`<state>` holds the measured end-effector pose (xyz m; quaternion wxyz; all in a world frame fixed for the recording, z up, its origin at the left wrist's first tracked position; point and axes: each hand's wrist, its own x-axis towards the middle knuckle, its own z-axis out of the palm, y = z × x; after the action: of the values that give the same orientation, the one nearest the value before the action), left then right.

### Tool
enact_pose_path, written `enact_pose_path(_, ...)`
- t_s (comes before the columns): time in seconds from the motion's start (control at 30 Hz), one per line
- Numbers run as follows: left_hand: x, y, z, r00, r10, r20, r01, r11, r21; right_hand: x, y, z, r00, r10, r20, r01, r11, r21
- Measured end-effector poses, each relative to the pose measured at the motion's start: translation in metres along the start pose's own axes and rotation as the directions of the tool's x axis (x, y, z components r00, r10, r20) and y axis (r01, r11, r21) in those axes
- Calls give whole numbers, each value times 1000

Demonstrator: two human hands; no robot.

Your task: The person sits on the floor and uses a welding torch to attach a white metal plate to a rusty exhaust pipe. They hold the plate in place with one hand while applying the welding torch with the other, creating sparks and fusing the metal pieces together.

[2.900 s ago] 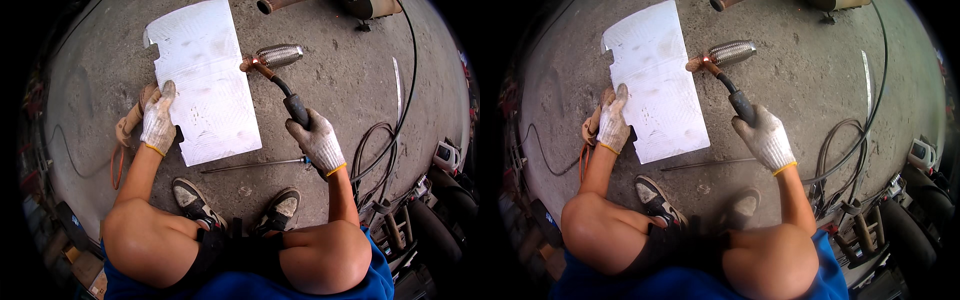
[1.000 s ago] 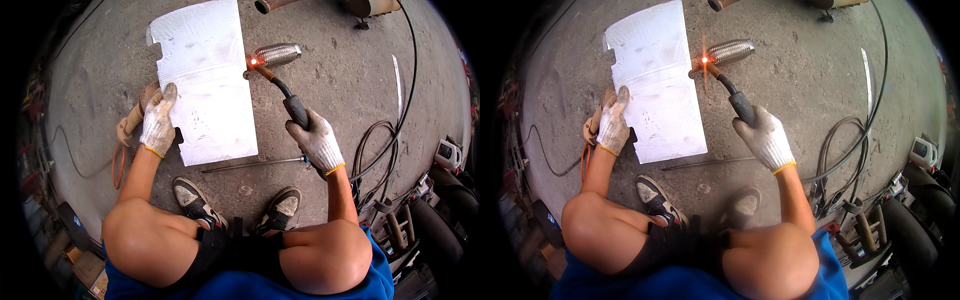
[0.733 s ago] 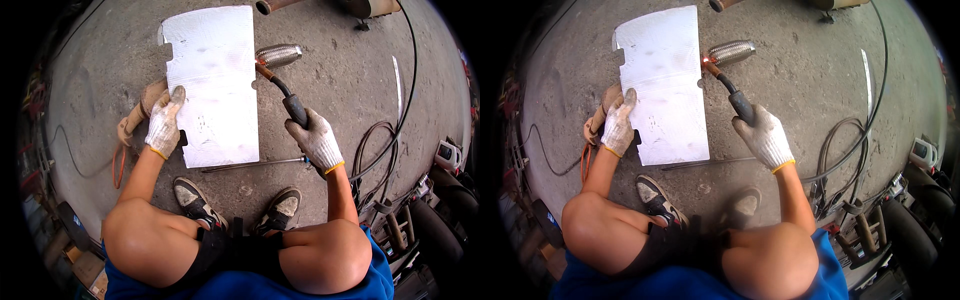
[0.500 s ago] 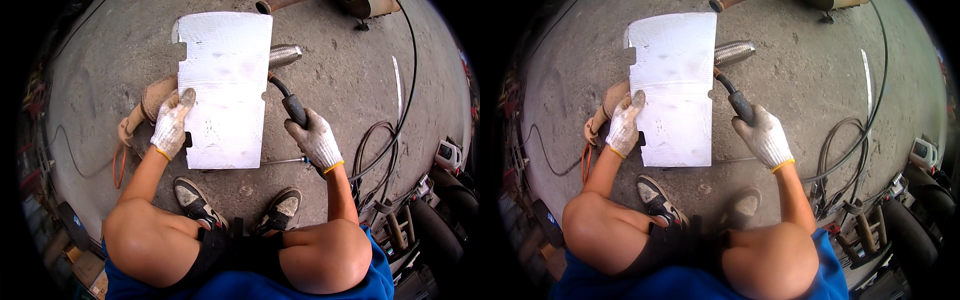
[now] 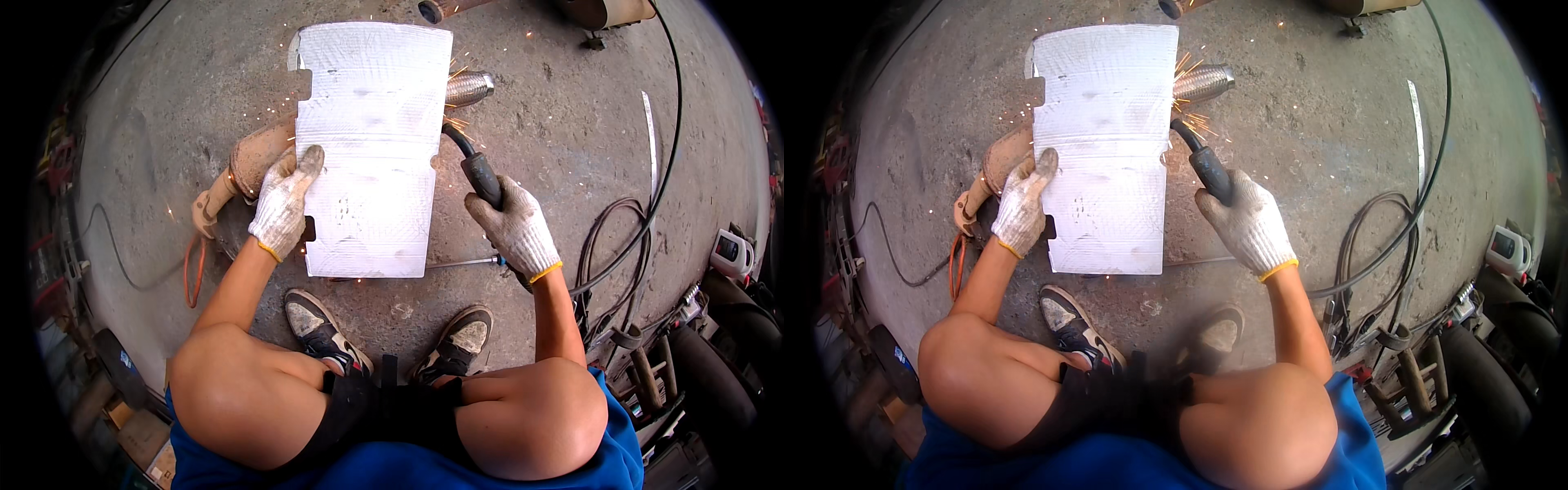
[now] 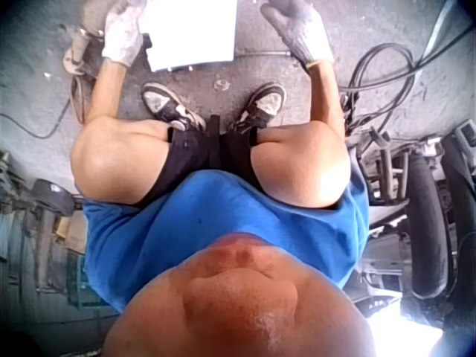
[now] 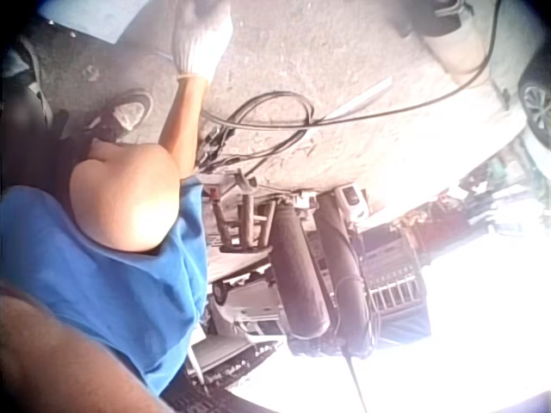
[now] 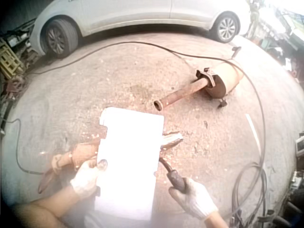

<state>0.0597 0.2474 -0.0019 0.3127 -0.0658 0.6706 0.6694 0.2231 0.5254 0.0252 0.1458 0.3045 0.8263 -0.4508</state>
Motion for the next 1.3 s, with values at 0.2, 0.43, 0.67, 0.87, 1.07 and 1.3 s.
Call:
enact_pose_path(0.2,-7,10,11,999,-29,-35,28,999,-32,0,4,0,1000,-13,-22,13,1000,-4)
enact_pose_path(0.43,7,-3,-13,989,48,-140,-66,991,-120,-7,14,-6,1000,3,-29,-3,1000,-3)
enact_pose_path(0.67,6,-4,-29,978,118,-170,-134,987,-84,-8,20,1,999,-10,-30,10,1000,17)
enact_pose_path(0.87,0,8,-16,983,63,-174,-78,994,-82,-6,15,1,999,-22,-36,22,1000,18)
enact_pose_path(1.07,2,5,-19,982,61,-180,-81,991,-110,-4,19,3,998,-41,-49,42,999,19)
enact_pose_path(1.3,0,1,-15,977,23,-214,-48,992,-113,1,21,9,998,-47,-45,48,999,20)
